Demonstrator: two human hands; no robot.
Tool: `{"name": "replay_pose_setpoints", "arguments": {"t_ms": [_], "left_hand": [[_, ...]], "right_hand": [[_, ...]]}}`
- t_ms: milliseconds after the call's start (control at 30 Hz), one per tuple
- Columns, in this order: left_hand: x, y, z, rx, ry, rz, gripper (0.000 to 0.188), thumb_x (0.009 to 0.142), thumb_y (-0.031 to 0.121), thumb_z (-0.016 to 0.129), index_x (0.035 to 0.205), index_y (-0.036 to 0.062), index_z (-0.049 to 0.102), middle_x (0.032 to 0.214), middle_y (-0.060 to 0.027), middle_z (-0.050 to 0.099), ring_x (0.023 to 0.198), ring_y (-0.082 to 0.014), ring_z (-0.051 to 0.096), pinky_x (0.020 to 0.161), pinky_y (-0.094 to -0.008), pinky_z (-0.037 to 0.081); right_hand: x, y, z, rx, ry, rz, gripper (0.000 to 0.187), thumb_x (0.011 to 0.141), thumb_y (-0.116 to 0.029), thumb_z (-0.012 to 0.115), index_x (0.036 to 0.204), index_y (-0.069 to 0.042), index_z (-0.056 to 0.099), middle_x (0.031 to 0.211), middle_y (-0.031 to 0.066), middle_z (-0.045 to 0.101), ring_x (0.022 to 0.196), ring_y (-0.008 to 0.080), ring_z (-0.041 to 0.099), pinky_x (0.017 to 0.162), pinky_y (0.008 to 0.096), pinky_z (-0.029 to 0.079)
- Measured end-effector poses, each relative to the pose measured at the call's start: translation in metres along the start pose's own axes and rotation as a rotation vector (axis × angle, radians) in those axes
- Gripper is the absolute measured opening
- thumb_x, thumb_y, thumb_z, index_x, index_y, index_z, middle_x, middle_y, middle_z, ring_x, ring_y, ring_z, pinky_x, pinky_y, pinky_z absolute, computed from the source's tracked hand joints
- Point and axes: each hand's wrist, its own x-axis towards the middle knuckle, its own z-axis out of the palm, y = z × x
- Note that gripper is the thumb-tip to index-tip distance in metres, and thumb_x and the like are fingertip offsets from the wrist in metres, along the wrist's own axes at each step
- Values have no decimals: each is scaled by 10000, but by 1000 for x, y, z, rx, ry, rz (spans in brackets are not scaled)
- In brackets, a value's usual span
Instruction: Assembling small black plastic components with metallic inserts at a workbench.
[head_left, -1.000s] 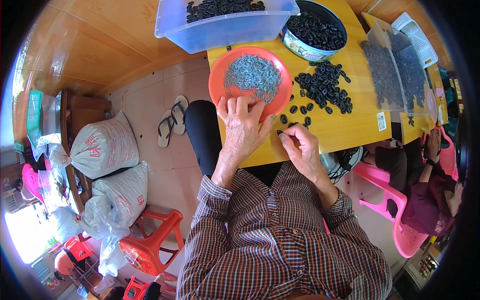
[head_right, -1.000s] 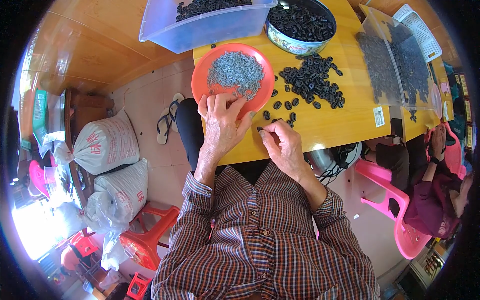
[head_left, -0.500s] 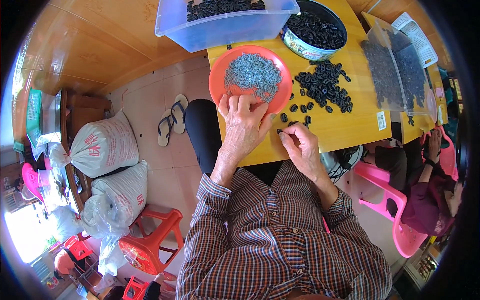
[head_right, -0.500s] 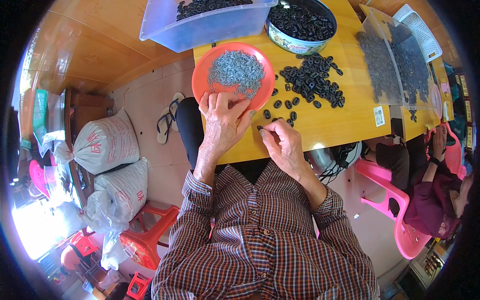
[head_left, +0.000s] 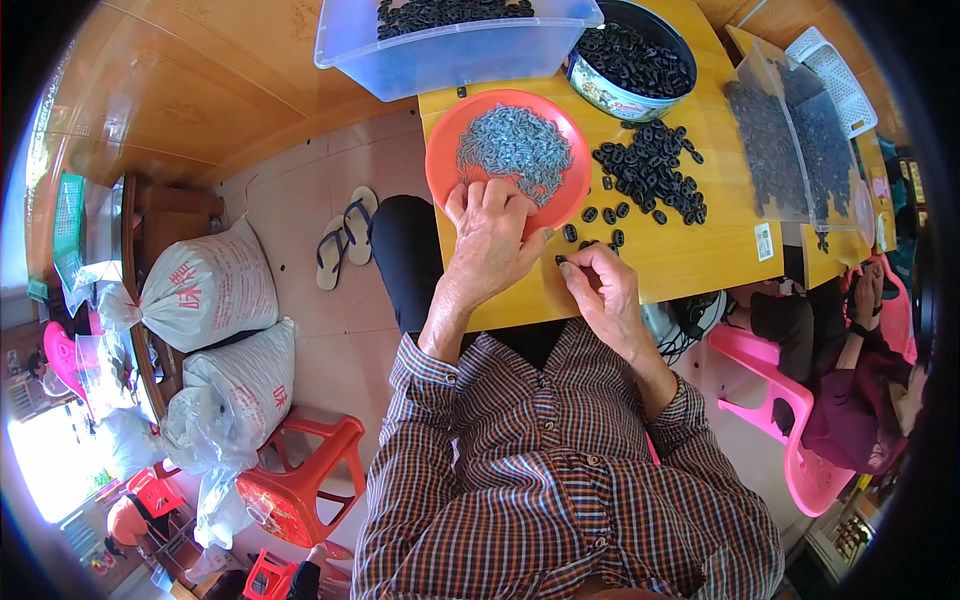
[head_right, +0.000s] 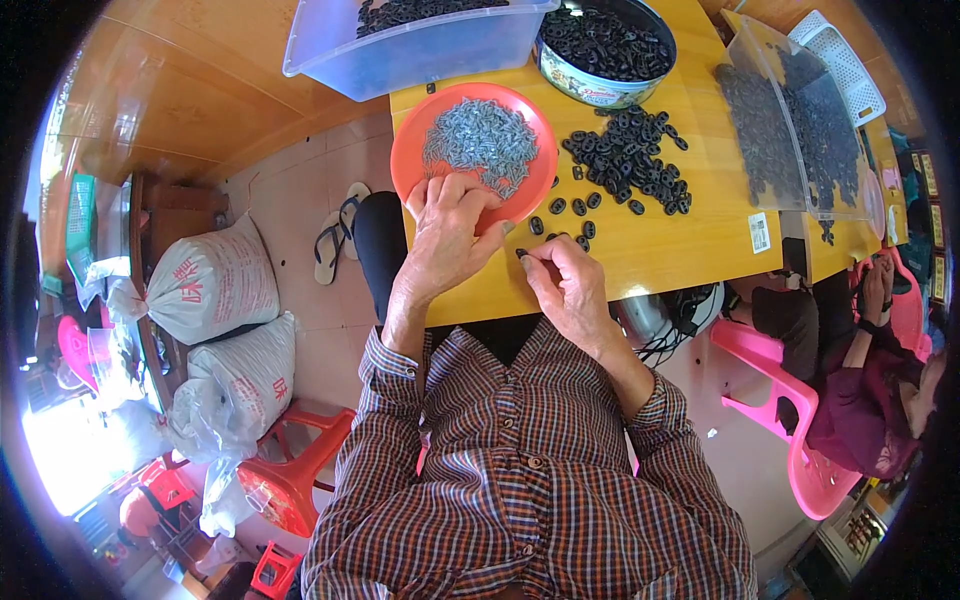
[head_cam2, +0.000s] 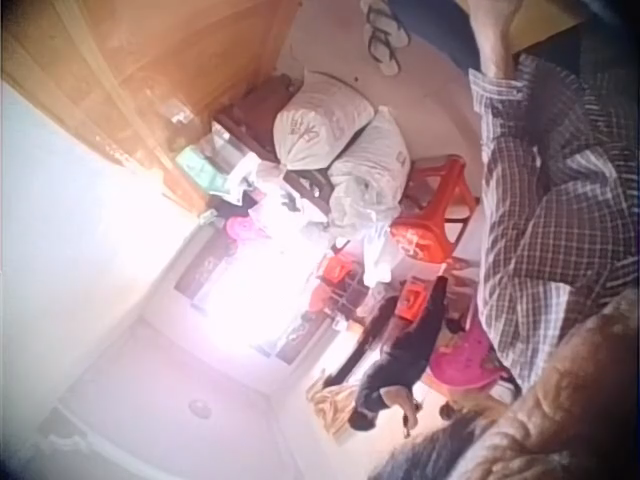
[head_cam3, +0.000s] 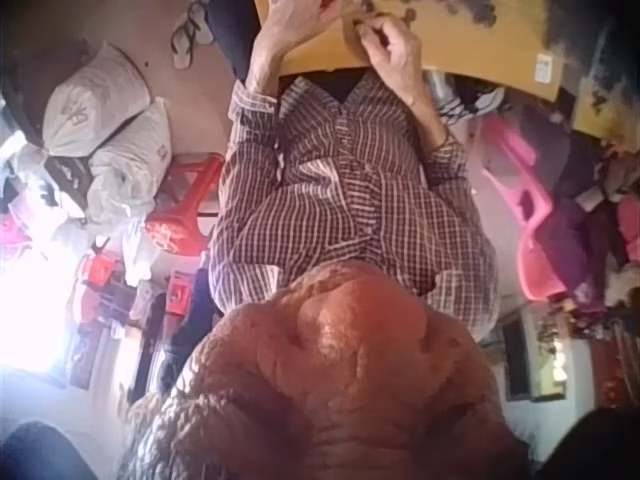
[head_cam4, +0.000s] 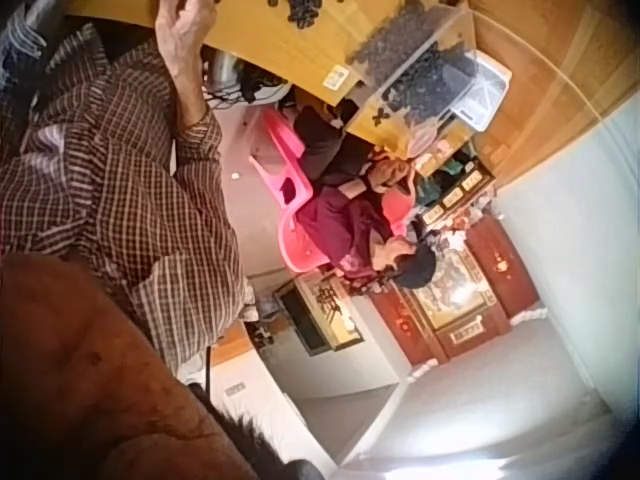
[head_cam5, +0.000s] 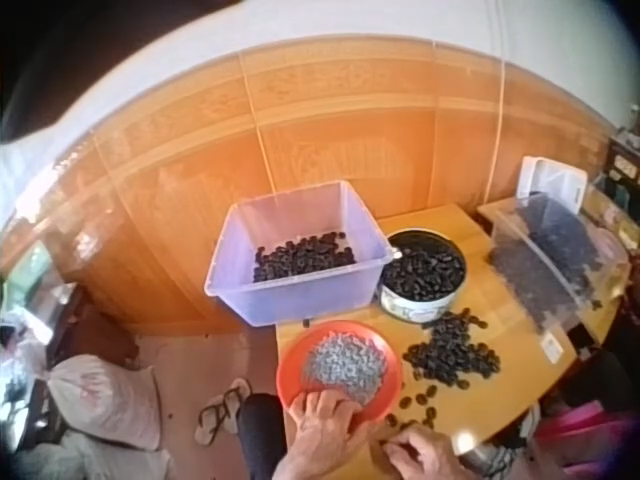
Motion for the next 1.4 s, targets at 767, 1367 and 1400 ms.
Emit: {"name": "replay_pose_setpoints", "arguments": {"t_ms": [767, 1367, 1400], "left_hand": [[-22, 20, 2, -158, 262, -103, 98, 792, -2, 623, 875, 11, 573, 798, -116, 578, 772, -294, 575, 659, -376, 471], [-41, -6, 16, -1170, 358, -482, 135, 856, -28, 609, 985, -37, 650, 866, -59, 661, 756, -107, 628, 721, -259, 547], [-42, -6, 17, -1230, 362, -477, 140, 856, -33, 608, 988, -36, 652, 875, -66, 664, 775, -118, 638, 741, -271, 555]], "right_hand": [[1, -1, 2, 44, -12, 46, 58, 838, 0, 626, 833, 20, 572, 712, 38, 592, 597, 75, 544, 526, 230, 439], [30, -1, 23, 97, -55, 115, 101, 903, -43, 573, 973, 25, 600, 861, 42, 660, 759, 52, 589, 676, 187, 462], [29, -3, 22, 107, -67, 123, 102, 901, -46, 578, 972, 24, 601, 862, 42, 659, 746, 54, 585, 675, 185, 461]]}}
